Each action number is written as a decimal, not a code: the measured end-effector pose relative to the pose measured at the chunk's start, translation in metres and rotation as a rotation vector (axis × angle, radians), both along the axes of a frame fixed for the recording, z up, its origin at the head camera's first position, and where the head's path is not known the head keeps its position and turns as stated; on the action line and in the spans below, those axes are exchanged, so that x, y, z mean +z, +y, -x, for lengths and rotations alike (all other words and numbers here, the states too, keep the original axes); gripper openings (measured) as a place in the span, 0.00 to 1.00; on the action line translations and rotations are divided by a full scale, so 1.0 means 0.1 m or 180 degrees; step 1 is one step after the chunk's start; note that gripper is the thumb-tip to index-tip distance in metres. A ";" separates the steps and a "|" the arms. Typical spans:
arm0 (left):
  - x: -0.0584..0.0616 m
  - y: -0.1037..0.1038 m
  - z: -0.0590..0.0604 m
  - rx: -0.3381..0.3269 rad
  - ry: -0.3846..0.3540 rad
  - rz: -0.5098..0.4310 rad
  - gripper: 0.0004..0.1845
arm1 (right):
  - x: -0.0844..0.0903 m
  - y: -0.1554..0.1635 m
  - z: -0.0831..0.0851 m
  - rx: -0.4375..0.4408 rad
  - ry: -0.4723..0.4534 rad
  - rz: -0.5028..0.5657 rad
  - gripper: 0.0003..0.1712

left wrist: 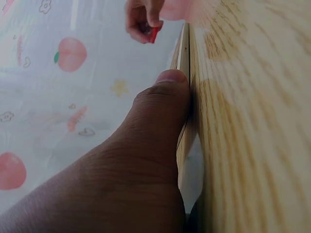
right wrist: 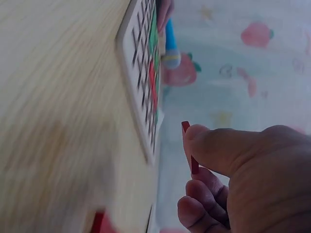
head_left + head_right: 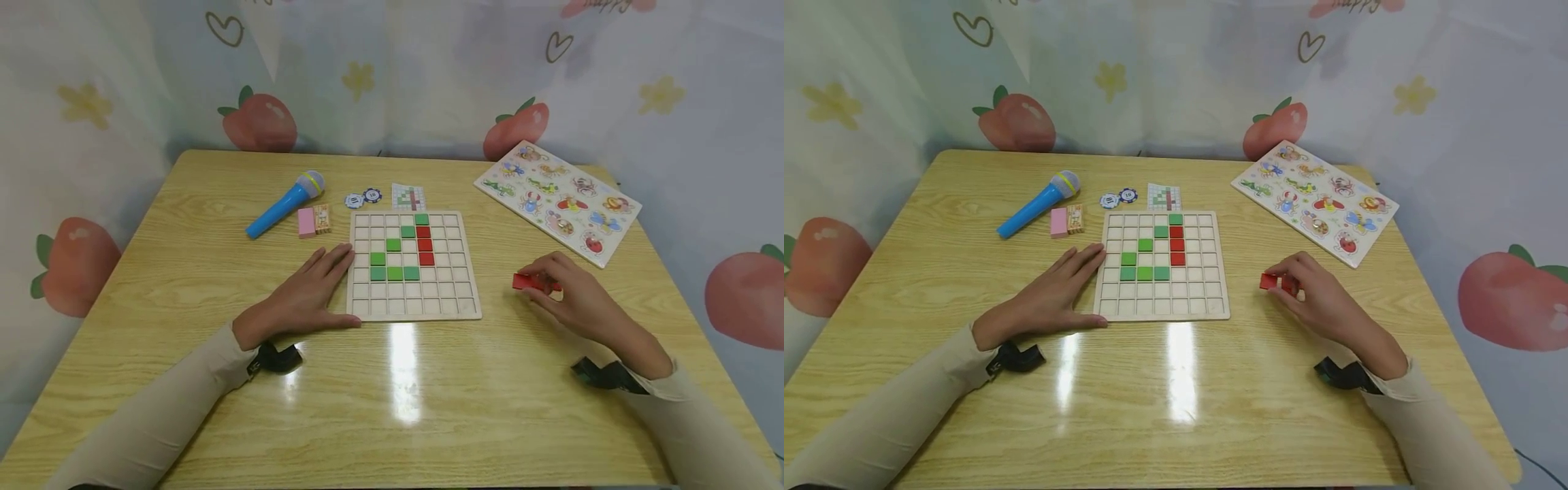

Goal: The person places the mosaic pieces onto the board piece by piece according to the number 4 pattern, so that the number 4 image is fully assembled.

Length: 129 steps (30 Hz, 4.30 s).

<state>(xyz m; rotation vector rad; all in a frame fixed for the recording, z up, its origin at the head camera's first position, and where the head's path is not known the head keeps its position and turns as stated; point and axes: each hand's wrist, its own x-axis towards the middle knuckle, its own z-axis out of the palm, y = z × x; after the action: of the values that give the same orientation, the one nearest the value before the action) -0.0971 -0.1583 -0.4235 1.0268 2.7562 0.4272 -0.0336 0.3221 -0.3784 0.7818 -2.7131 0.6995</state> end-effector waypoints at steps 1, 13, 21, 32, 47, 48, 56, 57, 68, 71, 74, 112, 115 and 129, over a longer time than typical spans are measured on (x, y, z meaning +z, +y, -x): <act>0.00 0.00 0.00 -0.0005 0.0005 -0.0021 0.71 | 0.02 -0.08 0.04 0.0083 0.0019 0.0013 0.24; 0.02 0.01 -0.01 -0.0017 -0.0009 -0.0074 0.71 | 0.12 -0.79 0.40 0.0577 -0.0327 -0.0024 0.14; 0.04 0.00 -0.01 0.0014 -0.0028 -0.0069 0.71 | 0.10 -1.10 0.61 0.0677 -0.0728 -0.0244 0.09; 0.05 0.01 -0.01 -0.0003 0.0012 0.0000 0.71 | 0.03 -1.27 0.72 0.0860 -0.0718 -0.0352 0.05; 0.06 0.02 -0.02 0.0013 -0.0032 -0.0024 0.71 | -0.06 -1.26 0.74 0.0859 -0.0696 -0.0258 0.05; 0.06 0.02 -0.02 0.0010 -0.0030 -0.0023 0.71 | -0.07 -1.25 0.73 0.0852 -0.0689 -0.0263 0.05; 0.05 0.03 -0.02 0.0040 -0.0026 0.0013 0.71 | -0.07 -1.12 0.66 0.0849 -0.0453 -0.0252 0.07; 0.05 0.02 -0.02 0.0045 -0.0036 0.0006 0.71 | -0.06 -1.07 0.63 0.0823 -0.0432 -0.0217 0.08; 0.06 0.02 -0.05 0.0061 -0.0072 0.0060 0.71 | -0.04 0.13 0.10 -0.0373 0.0077 0.0399 0.22; 0.06 0.03 -0.05 0.0048 -0.0037 0.0038 0.70 | -0.14 0.39 -0.02 -0.0758 -0.0048 0.0486 0.20; 0.06 0.03 -0.04 0.0030 -0.0001 0.0008 0.70 | -0.23 0.55 -0.08 -0.0893 -0.0273 0.0467 0.18; 0.06 0.02 -0.03 0.0034 -0.0040 0.0003 0.71 | -0.10 0.22 -0.01 -0.0284 -0.0219 0.0045 0.23; 0.06 0.02 -0.03 0.0027 -0.0041 0.0005 0.71 | -0.05 0.08 0.04 -0.0160 -0.0170 0.0009 0.24; 0.06 0.03 -0.03 0.0037 -0.0054 0.0030 0.72 | 0.06 -0.65 0.34 0.0462 -0.0495 -0.0106 0.16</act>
<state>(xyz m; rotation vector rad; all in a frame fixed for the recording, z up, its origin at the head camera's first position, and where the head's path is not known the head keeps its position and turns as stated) -0.0939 -0.1556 -0.4171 1.0007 2.7481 0.4220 -0.0673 0.2575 -0.3719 0.9788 -2.8344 0.7783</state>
